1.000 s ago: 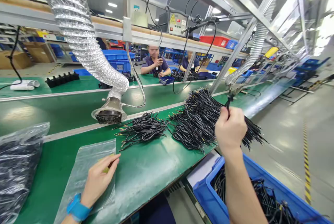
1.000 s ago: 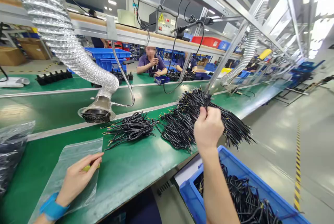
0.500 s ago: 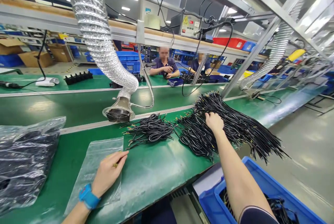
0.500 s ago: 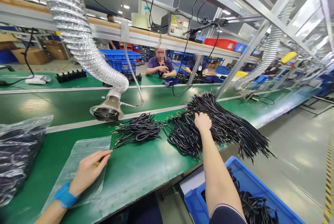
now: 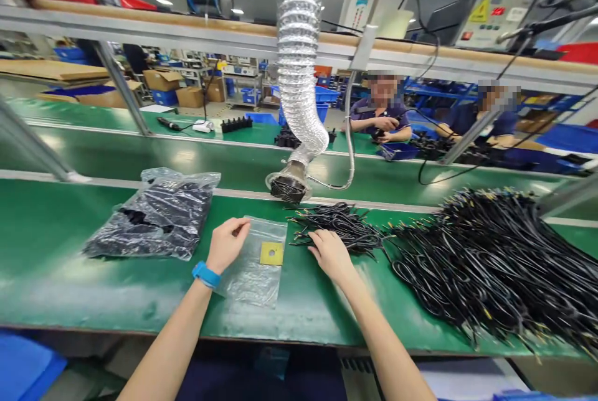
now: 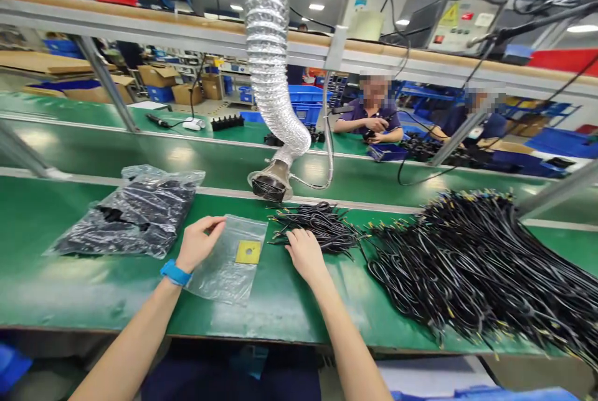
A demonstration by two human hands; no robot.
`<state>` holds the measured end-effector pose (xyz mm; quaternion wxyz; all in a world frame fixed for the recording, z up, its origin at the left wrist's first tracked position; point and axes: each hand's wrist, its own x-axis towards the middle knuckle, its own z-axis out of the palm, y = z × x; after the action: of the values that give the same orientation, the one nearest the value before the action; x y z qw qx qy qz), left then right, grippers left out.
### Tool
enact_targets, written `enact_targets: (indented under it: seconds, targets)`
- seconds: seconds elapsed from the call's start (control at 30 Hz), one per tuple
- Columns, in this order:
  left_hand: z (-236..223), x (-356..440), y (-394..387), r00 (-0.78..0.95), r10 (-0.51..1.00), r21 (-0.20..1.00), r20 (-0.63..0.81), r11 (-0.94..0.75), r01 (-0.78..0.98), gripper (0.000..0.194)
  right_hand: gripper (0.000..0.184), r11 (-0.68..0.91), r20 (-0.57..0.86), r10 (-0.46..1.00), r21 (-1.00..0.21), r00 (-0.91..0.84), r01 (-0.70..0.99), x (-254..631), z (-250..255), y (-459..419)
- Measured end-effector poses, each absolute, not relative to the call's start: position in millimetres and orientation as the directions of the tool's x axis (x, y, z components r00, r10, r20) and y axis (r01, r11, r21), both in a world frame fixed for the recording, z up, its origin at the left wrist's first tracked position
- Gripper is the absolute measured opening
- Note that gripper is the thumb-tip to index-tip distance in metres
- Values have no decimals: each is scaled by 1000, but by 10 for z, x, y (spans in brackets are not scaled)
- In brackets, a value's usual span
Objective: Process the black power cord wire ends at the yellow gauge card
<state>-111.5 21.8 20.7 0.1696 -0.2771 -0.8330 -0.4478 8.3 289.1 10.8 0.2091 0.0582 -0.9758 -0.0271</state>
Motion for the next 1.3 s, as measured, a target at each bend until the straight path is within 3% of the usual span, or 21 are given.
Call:
enact_targets:
  seconds: [0.13, 0.23, 0.33, 0.47, 0.53, 0.6, 0.73, 0.83, 0.97, 1.17, 1.3]
  targets:
    - [175, -1294, -552, -842, 91, 525, 532, 745, 412, 29, 25, 989, 413, -145, 54, -899, -135, 64, -92, 2945]
    - [136, -1370, -1082, -861, -39, 406, 508, 892, 199, 30, 36, 971, 564, -164, -50, -809, -232, 44, -172, 3120]
    - [112, -1491, -1383, -913, -21, 307, 407, 945, 115, 29, 43, 952, 718, -27, -193, -695, -237, 14, -117, 3165]
    - [96, -1745, -1437, -927, 88, 289, 365, 936, 203, 25, 38, 913, 784, 246, -385, -570, -137, 137, 242, 3060]
    - [88, -1867, -1402, -927, 127, 298, 354, 924, 240, 30, 34, 932, 817, 250, -349, -519, -100, 261, 437, 2963]
    - [82, -1955, -1370, -938, 130, 303, 320, 924, 232, 34, 30, 973, 848, 151, -219, -507, -76, 378, 540, 2823]
    - [79, -1983, -1336, -973, -21, 303, 230, 952, 51, 28, 25, 992, 774, -86, 6, -627, -129, 441, 346, 2438]
    - [67, -1929, -1318, -971, -96, 299, 221, 954, -27, 28, 30, 976, 682, -171, 18, -711, -218, 352, 0, 2188]
    - [43, -1867, -1312, -966, -99, 319, 238, 948, -19, 28, 36, 970, 615, -175, -24, -769, -240, 252, -314, 2090]
    - [59, -1778, -1292, -941, -144, 341, 305, 940, -33, 32, 43, 985, 578, -158, 31, -801, -172, 292, -391, 2139]
    - [46, -1760, -1298, -906, -164, 329, 391, 944, -28, 32, 40, 986, 471, -164, 81, -867, -143, 305, -382, 2105]
